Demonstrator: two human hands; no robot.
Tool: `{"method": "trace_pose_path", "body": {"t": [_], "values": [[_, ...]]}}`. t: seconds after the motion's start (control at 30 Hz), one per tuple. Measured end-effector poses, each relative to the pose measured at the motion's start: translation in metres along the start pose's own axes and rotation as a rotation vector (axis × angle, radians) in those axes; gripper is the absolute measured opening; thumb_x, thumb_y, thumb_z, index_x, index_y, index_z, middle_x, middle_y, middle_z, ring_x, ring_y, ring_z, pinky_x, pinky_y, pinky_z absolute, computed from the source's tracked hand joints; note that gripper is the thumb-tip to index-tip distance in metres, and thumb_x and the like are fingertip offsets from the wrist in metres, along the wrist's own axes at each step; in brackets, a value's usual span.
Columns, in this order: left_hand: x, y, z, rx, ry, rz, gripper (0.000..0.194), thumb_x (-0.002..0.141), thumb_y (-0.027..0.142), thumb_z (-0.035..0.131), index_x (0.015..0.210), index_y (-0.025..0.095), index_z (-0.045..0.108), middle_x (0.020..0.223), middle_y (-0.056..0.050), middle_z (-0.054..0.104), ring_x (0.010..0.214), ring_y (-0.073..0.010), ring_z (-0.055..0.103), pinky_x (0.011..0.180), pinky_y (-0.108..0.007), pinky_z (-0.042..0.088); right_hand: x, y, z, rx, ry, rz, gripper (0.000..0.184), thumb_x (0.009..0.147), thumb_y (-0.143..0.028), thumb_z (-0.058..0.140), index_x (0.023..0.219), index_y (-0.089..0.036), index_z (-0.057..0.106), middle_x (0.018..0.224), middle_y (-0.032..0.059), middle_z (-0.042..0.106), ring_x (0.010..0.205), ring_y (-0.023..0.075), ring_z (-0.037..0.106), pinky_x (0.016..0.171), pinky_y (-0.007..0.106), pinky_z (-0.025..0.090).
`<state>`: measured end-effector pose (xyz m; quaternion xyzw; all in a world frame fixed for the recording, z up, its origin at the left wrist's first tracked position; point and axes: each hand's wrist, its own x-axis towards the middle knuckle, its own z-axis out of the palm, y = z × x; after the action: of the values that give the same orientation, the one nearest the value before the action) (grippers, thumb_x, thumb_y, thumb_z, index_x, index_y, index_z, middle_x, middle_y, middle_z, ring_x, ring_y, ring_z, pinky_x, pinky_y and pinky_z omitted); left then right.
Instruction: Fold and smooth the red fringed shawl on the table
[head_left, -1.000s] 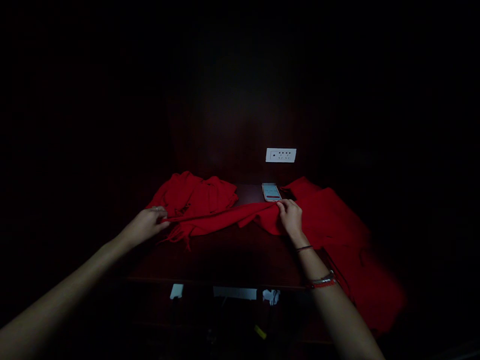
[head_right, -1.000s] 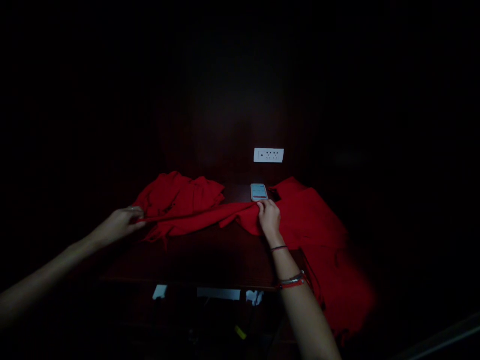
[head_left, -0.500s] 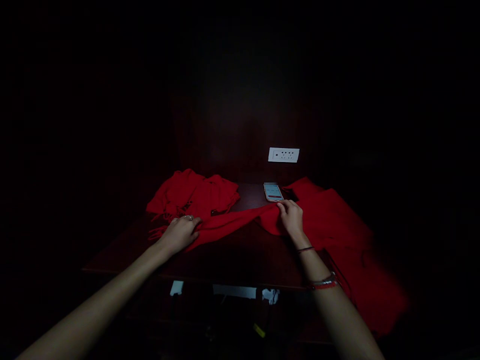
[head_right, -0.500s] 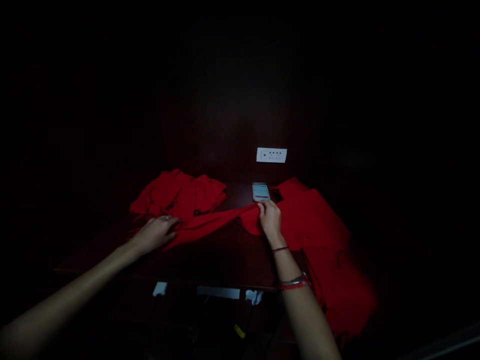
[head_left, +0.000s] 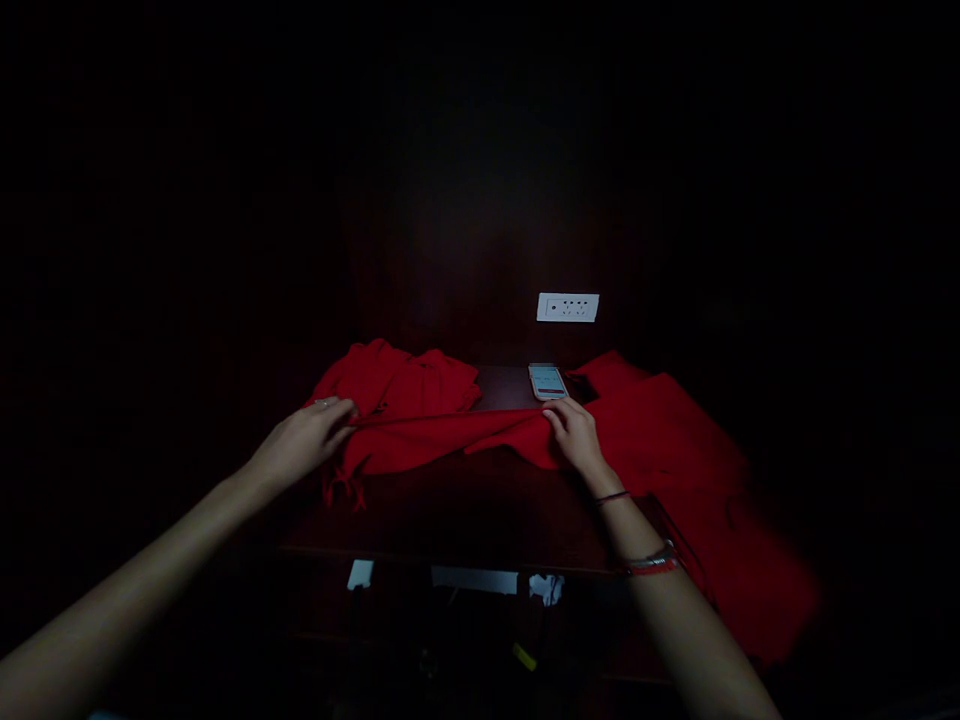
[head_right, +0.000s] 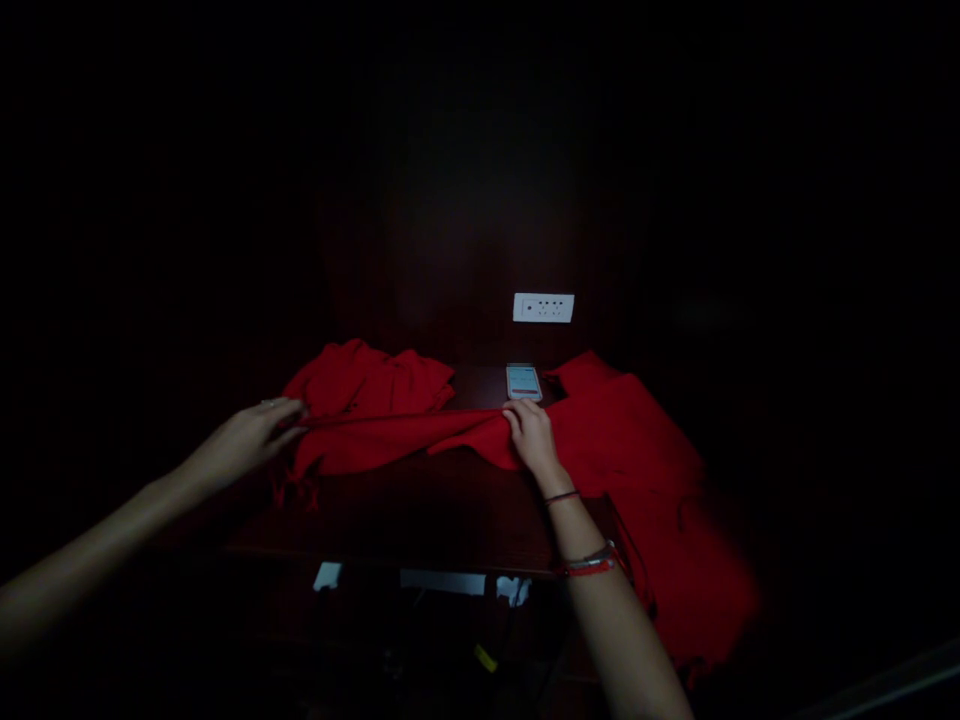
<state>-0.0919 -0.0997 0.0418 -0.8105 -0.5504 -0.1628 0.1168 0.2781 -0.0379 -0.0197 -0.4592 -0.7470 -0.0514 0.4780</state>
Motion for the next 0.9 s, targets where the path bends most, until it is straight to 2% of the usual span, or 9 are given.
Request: {"method": "trace_pose_path", "body": {"t": [0.07,0.13,0.2,0.27,0.47,0.6,0.7,0.8,0.9], "values": [[0.005,-0.004,-0.004,-0.091,-0.022,0.082,0.029,0.08,0.03,0.033,0.104,0.019,0.046,0.1,-0.006,0.052,0.091,-0.0183,0.049,0.08,-0.03,0.039,0.0,-0.002,-0.001,0.016,-0.017,-0.027,0.022,0.082,-0.028,0.038,0.08,-0.019,0.058,0.082,0.0057,0.058,0.079,0.0173,0.052,0.073,0.028,0.04],[0.007,-0.005,-0.003,-0.145,-0.12,0.194,0.034,0.081,0.025,0.031,0.113,0.022,0.041,0.108,-0.005,0.049,0.097,-0.0164,0.047,0.083,-0.028,0.037,0.0,-0.004,-0.001,0.027,-0.019,-0.039,0.022,0.082,-0.028,0.038,0.08,-0.018,0.057,0.081,0.0057,0.058,0.079,0.0171,0.052,0.073,0.028,0.04],[0.005,-0.003,0.003,-0.158,-0.233,0.273,0.036,0.081,0.021,0.029,0.115,0.025,0.041,0.108,-0.004,0.049,0.096,-0.0146,0.048,0.083,-0.027,0.037,0.0,-0.004,-0.002,0.03,-0.02,-0.041,0.021,0.082,-0.027,0.038,0.079,-0.018,0.057,0.08,0.0057,0.057,0.078,0.0171,0.052,0.072,0.028,0.041],[0.002,-0.001,0.009,-0.165,-0.291,0.294,0.035,0.081,0.02,0.03,0.112,0.024,0.045,0.103,-0.003,0.052,0.092,-0.0139,0.05,0.083,-0.026,0.037,0.0,-0.003,-0.001,0.029,-0.02,-0.042,0.021,0.081,-0.027,0.038,0.079,-0.018,0.057,0.079,0.0058,0.057,0.077,0.0171,0.052,0.073,0.028,0.041],[-0.006,0.002,0.02,-0.202,-0.266,0.253,0.032,0.076,0.021,0.039,0.108,0.021,0.046,0.107,-0.004,0.052,0.096,-0.0148,0.048,0.085,-0.027,0.035,0.0,0.0,0.0,0.039,-0.01,-0.045,0.02,0.081,-0.026,0.039,0.079,-0.018,0.057,0.081,0.0058,0.059,0.078,0.0168,0.052,0.073,0.029,0.041],[-0.008,0.008,0.018,-0.183,-0.28,0.324,0.019,0.078,0.021,0.035,0.086,0.02,0.052,0.087,-0.002,0.054,0.082,-0.0134,0.05,0.077,-0.024,0.037,0.0,0.002,0.0,0.03,-0.009,-0.038,0.019,0.08,-0.025,0.04,0.079,-0.018,0.057,0.081,0.0058,0.059,0.078,0.0169,0.053,0.073,0.029,0.041],[-0.008,0.01,0.017,-0.123,-0.303,0.34,0.02,0.079,0.023,0.033,0.073,0.02,0.052,0.08,-0.002,0.053,0.075,-0.0127,0.051,0.071,-0.023,0.038,0.001,0.002,0.0,0.024,-0.017,-0.032,0.019,0.08,-0.025,0.04,0.079,-0.018,0.057,0.081,0.0058,0.059,0.079,0.0171,0.053,0.073,0.029,0.041],[-0.008,0.003,0.019,-0.028,-0.296,0.29,0.022,0.079,0.03,0.034,0.074,0.021,0.053,0.083,-0.002,0.053,0.074,-0.0139,0.052,0.067,-0.023,0.039,0.001,0.002,-0.001,0.016,-0.023,-0.024,0.02,0.081,-0.026,0.039,0.079,-0.019,0.057,0.081,0.0056,0.059,0.079,0.0173,0.053,0.074,0.03,0.041],[-0.006,-0.01,0.02,0.033,-0.184,0.159,0.027,0.079,0.037,0.034,0.078,0.021,0.055,0.084,-0.004,0.056,0.074,-0.0168,0.054,0.065,-0.025,0.041,0.001,0.001,-0.001,0.012,-0.02,-0.027,0.02,0.08,-0.026,0.04,0.079,-0.018,0.058,0.081,0.0057,0.059,0.079,0.0172,0.053,0.074,0.03,0.041]]}}
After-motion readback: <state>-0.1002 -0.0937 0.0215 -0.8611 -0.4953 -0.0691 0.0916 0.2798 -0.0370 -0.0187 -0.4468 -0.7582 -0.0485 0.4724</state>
